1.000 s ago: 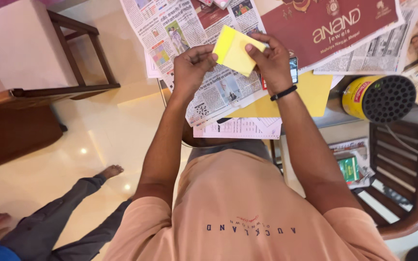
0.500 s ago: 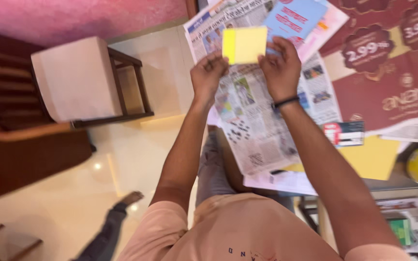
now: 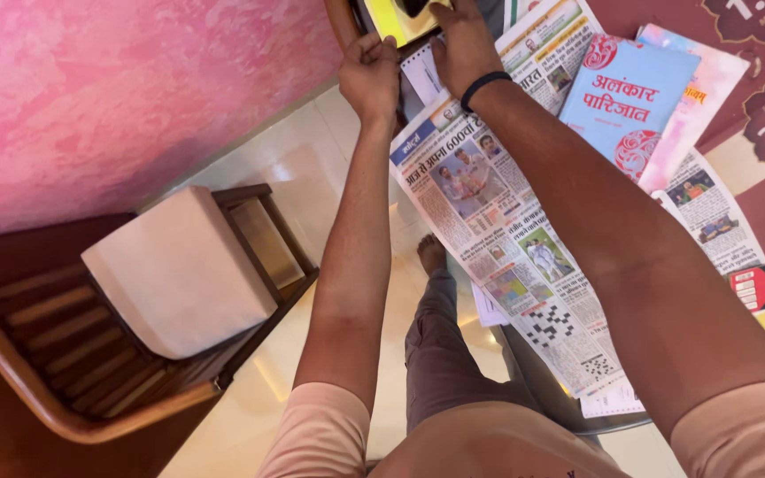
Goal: The person sorts through a cluttered table, moving a black speaker, a blue notebook, and various papers. They handle newspapers, small boxes, and a yellow sticky note, placing items on a nearby chair and arranging them on the table.
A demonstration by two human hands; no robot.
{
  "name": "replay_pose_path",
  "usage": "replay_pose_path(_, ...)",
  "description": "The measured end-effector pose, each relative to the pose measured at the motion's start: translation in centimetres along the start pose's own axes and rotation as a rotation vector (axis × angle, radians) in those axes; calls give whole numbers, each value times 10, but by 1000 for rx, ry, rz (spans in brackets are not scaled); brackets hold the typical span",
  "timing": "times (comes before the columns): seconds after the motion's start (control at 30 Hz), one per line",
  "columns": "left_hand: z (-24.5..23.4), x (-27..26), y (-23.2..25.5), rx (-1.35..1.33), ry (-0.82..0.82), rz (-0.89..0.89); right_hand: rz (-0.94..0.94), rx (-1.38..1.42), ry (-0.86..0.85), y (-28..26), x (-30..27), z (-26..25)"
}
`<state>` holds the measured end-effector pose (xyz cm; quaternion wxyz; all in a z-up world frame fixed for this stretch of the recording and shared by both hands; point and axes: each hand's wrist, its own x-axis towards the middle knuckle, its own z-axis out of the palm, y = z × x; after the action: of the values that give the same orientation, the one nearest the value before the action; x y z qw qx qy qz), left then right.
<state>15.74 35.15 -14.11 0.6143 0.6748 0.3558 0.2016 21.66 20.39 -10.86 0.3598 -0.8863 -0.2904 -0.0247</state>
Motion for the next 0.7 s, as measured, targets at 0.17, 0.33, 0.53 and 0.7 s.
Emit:
replay_pose_path(0.17,4,10,-7,242,27,70,-6,-219,-139,7,4,19)
replay_pose_path(0.33,1,10,-4,293,5,41,-54,-341,-58,15,-1,36)
replay_pose_path(0.53,-3,11,-1,281,-2,67,-22,-315,-68,0,-1,30)
replay_pose_path(0.7,-14,-19,22,189,42,115,-40,-248,-54,-29,-22,-7)
